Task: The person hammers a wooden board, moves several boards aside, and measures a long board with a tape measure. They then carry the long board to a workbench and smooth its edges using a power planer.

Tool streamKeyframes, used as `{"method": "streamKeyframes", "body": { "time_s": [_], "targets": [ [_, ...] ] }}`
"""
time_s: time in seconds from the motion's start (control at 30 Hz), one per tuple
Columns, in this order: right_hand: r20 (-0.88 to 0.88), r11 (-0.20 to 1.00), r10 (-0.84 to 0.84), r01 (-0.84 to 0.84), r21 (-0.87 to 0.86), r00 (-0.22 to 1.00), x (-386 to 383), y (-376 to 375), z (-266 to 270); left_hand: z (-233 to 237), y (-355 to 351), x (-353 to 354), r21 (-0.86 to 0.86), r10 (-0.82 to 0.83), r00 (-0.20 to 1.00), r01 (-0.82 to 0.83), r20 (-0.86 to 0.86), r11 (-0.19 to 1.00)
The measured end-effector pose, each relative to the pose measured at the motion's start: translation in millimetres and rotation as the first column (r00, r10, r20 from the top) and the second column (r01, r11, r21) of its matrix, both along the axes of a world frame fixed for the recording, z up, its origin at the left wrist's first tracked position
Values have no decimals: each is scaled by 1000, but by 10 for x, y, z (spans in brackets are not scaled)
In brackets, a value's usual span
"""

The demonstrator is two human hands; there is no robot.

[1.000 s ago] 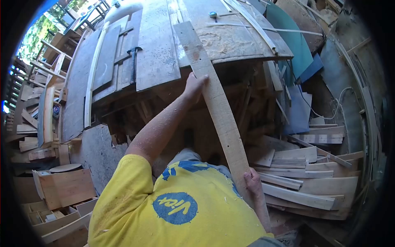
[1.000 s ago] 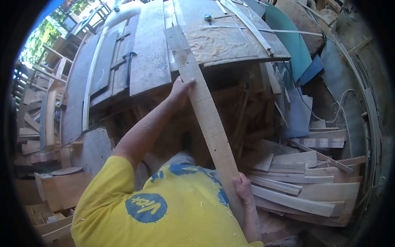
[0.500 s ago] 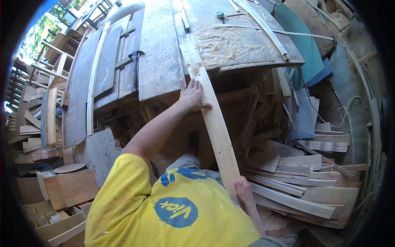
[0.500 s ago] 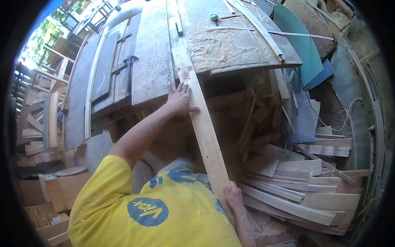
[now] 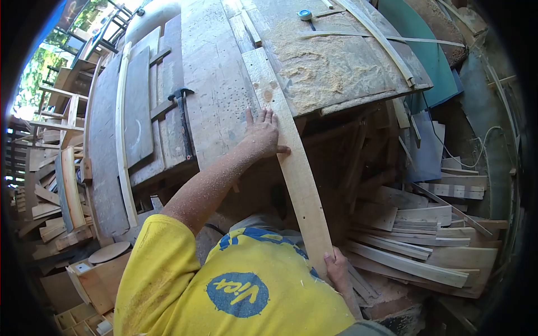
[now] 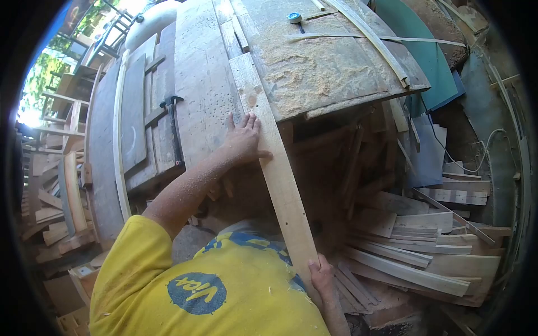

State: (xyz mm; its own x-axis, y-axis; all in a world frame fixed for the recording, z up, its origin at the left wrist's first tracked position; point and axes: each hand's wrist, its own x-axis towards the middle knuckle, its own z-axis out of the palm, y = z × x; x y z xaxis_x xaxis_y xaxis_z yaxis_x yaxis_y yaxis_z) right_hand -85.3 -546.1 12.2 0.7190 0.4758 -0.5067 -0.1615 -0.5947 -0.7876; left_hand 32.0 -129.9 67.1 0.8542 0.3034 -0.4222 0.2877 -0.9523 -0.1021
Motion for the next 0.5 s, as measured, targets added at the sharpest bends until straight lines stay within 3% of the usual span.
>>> {"method": "streamKeyframes", "body": {
  "time_s": [0.5],
  "targets": [
    [60, 997, 49, -46, -59, 997, 305, 490, 69, -63, 509, 288, -24, 38, 999, -38, 10, 999]
  ]
}}
